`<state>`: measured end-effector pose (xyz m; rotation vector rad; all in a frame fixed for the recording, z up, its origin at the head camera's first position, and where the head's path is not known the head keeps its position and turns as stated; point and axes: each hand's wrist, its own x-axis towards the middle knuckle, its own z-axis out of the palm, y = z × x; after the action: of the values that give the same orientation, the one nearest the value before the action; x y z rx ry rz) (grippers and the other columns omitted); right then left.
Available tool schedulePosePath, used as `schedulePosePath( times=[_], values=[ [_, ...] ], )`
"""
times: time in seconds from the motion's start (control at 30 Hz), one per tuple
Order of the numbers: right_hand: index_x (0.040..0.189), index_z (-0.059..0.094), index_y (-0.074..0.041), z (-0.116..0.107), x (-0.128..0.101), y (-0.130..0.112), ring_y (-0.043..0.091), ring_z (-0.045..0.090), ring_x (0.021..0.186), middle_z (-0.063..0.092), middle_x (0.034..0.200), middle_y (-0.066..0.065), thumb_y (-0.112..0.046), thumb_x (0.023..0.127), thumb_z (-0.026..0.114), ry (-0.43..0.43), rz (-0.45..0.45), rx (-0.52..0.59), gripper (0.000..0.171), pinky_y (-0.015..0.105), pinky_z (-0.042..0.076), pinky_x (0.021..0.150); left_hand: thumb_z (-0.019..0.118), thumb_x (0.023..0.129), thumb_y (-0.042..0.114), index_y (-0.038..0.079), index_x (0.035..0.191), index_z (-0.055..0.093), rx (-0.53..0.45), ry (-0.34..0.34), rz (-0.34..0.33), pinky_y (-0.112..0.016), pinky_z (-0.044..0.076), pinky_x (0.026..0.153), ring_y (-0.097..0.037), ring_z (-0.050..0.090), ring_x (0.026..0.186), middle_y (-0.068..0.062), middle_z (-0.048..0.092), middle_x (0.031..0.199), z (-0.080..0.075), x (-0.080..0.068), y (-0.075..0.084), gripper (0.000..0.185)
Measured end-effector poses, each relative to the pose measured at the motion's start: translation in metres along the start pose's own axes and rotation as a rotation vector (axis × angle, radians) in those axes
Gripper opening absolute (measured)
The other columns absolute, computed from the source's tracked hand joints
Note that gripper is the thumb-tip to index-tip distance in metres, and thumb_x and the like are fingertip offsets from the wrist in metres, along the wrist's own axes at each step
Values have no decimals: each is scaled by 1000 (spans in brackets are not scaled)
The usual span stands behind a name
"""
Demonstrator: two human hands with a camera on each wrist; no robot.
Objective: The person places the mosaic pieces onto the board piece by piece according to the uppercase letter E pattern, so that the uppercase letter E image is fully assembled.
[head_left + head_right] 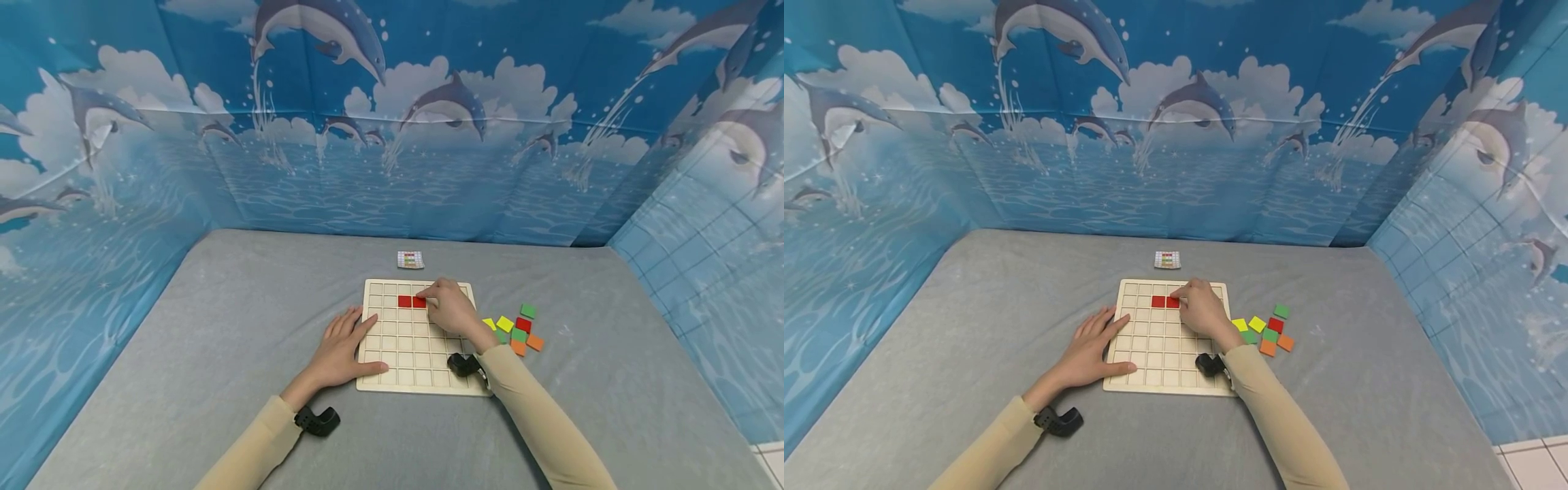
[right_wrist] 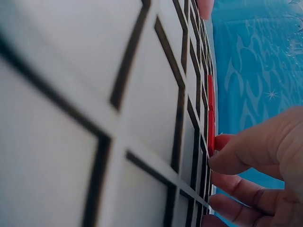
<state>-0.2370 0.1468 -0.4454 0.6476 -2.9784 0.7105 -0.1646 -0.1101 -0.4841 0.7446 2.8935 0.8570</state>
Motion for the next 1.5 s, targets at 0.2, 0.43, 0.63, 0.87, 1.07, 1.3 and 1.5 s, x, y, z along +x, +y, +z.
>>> schedulePosePath(
  times=[0.2, 0.43, 0.63, 0.87, 1.07, 1.3, 1.5],
  values=[
    [122, 66, -7, -3, -6, 1, 30, 46, 98, 54, 112, 13, -5, 91, 54, -34, -36, 24, 33, 43, 42, 77, 63, 78, 64, 17, 151, 28, 2, 4, -1, -49, 5, 110, -28, 4, 142, -14, 15, 156, 1, 0, -1, 93],
    [125, 61, -2, -20, -20, 12, 41, 41, 122, 53, 124, 18, -10, 94, 57, -87, -104, 212, 32, 55, 34, 97, 63, 78, 64, 18, 151, 28, 5, -2, 0, -49, 5, 110, -27, 4, 142, -13, 14, 156, 3, 0, -2, 93],
    [123, 62, -1, -40, -42, 23, 36, 49, 111, 53, 122, 17, -12, 96, 57, -51, -54, 262, 30, 50, 44, 83, 63, 78, 64, 17, 151, 28, -7, 2, -2, -49, 4, 110, -27, 4, 142, -13, 14, 156, 2, 1, -1, 93],
    [108, 68, -2, -46, -70, 47, 34, 56, 97, 60, 109, 14, -14, 93, 63, 34, 37, 154, 20, 48, 47, 78, 63, 78, 64, 17, 151, 28, -2, 6, 4, -49, 4, 110, -28, 4, 142, -14, 14, 156, 3, 1, -1, 93],
    [89, 67, -4, -55, -85, 74, 28, 55, 81, 59, 92, 12, -14, 87, 69, 97, 138, 102, 11, 44, 47, 69, 66, 78, 61, 14, 150, 31, -12, 24, 18, -52, 6, 109, -31, 6, 142, -17, 16, 155, 2, -1, -1, 92],
    [80, 60, -6, -68, -99, 94, 20, 46, 62, 55, 75, 5, -35, 83, 73, 47, 314, -2, 32, 32, 37, 52, 63, 80, 62, 17, 151, 28, -8, 0, 6, -51, 4, 110, -29, 3, 142, -14, 13, 156, 2, 0, -2, 92],
    [76, 51, -6, -71, -107, 97, 20, 43, 56, 46, 63, 4, -43, 83, 71, 0, 457, -37, 42, 31, 31, 50, 63, 80, 63, 16, 151, 27, -3, -6, 11, -49, 3, 110, -29, 4, 142, -14, 12, 156, 3, 0, -2, 93]
  ],
)
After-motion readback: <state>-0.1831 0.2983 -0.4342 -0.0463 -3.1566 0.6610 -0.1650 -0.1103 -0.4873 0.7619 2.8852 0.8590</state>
